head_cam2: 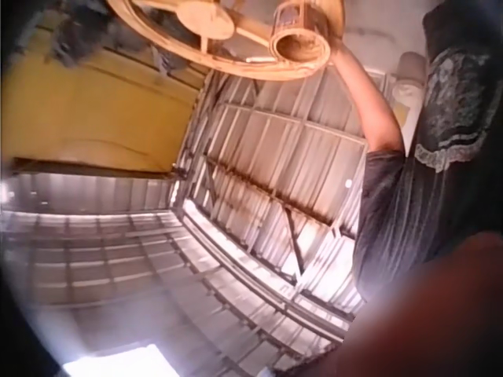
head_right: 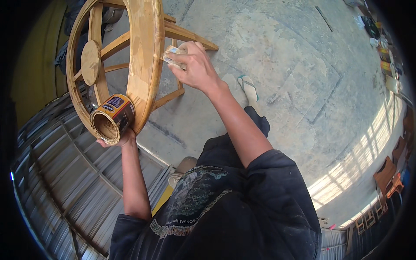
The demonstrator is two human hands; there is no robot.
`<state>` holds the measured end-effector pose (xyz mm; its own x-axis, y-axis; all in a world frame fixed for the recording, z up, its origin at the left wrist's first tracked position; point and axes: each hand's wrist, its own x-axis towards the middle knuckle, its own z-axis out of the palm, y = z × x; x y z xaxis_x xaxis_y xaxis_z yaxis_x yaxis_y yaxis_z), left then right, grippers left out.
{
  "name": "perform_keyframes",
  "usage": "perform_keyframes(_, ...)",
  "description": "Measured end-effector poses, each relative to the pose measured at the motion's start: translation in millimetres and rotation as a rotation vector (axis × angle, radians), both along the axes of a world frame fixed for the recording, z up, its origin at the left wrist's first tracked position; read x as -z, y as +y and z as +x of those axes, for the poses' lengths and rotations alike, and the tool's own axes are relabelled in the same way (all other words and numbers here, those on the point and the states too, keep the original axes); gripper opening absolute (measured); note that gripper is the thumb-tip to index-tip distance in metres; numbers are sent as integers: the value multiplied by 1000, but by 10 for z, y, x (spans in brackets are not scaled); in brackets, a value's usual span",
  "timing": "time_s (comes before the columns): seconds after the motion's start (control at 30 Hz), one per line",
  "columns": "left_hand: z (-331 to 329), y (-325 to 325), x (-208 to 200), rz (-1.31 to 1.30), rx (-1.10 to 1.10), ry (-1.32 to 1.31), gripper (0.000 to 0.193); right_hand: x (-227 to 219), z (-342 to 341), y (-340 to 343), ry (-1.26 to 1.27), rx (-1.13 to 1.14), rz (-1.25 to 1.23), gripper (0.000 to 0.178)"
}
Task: Apply a wood stain or protective finish to a circular wooden table frame using a cloth or sponge.
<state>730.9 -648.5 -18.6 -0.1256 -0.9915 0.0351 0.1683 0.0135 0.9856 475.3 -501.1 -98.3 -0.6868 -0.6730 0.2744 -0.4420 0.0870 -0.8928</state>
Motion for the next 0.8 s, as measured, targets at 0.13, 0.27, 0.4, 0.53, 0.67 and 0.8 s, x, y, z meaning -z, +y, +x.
perform_keyframes(0.13, -63, 74, -50, -4, 20, 3, 99, -87, -75, 90, 100, 88, 2, 31)
perform_keyframes(0.27, -86, 50, -99, -11, 41, 7, 99, -281, -159, 31, 178, 144, -44, 31)
perform_keyframes(0.4, -182, 46, -156, -7, -7, -10, 101, -317, -240, -57, 268, 132, -40, 33)
perform_keyframes(0.53, -116, -24, -143, 10, -35, 4, 103, -420, -246, -75, 294, 82, 53, 32)
perform_keyframes(0.67, -27, -49, -165, 17, -39, -13, 103, -629, -169, -136, 251, 104, 125, 32)
perform_keyframes(0.8, -23, -63, -168, 24, -53, -8, 103, -634, -168, -244, 352, 79, 103, 33)
